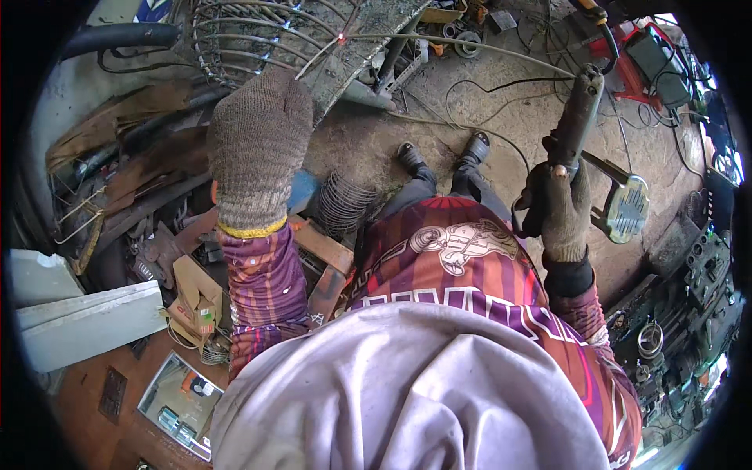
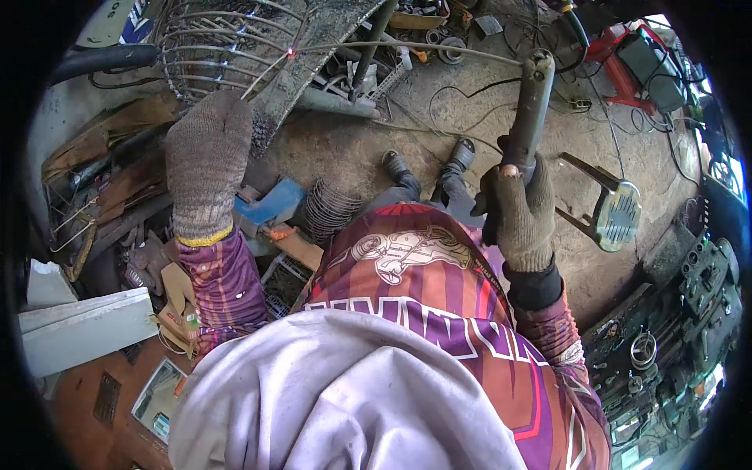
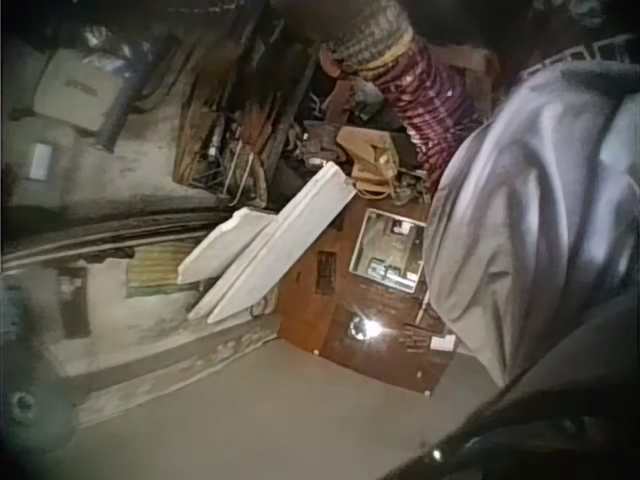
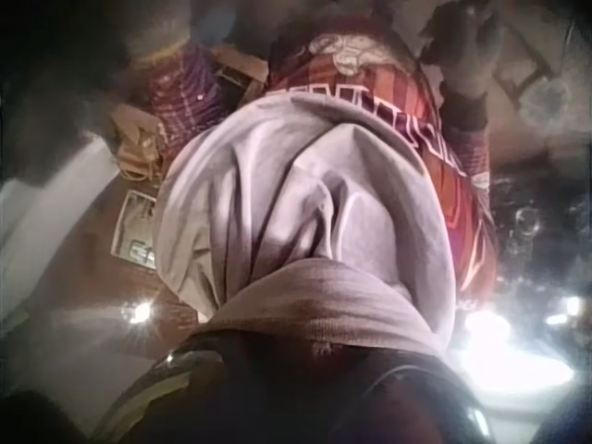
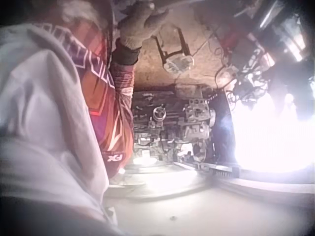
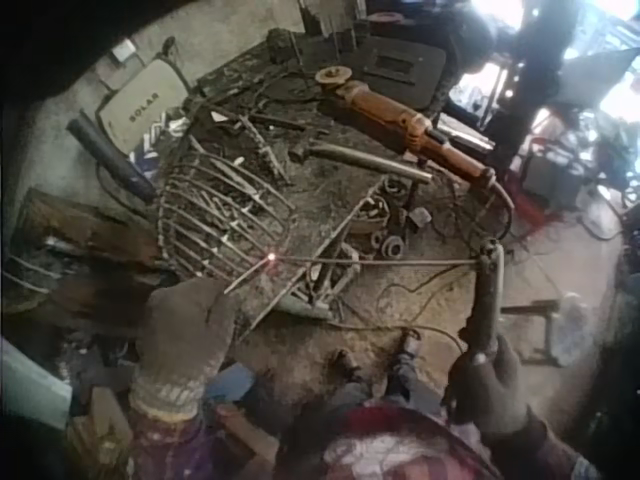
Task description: The person uses a hammer to adjust a metal wire cage on a workshop table and then secures the metal joints using a welding torch.
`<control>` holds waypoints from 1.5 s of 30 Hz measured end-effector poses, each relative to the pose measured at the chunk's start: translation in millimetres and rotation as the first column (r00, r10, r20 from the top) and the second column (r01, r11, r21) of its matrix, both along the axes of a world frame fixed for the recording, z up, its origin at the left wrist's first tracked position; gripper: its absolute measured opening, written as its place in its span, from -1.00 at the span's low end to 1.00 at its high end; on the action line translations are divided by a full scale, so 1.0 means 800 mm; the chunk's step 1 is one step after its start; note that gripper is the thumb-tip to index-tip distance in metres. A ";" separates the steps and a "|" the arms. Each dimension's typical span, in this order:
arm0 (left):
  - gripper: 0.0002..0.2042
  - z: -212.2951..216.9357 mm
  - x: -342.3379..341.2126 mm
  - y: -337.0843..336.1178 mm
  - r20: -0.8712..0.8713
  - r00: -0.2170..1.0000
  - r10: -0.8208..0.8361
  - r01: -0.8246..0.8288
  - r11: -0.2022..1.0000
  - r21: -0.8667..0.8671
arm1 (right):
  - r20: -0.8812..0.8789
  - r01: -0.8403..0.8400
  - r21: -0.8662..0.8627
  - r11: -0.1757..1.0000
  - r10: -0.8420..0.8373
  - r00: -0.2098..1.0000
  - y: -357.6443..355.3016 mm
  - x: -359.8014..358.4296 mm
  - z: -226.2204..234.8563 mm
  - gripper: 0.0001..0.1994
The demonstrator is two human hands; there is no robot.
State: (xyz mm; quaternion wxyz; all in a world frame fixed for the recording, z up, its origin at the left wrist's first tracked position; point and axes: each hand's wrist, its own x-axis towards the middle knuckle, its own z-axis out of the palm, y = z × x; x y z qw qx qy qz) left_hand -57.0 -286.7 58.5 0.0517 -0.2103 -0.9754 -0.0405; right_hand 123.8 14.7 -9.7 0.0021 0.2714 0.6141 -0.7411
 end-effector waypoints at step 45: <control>-0.80 -0.005 0.006 -0.010 -0.068 0.998 0.009 0.003 0.985 0.170 | 0.004 0.007 -0.104 0.995 -0.007 1.000 0.016 -0.004 -0.009 -0.46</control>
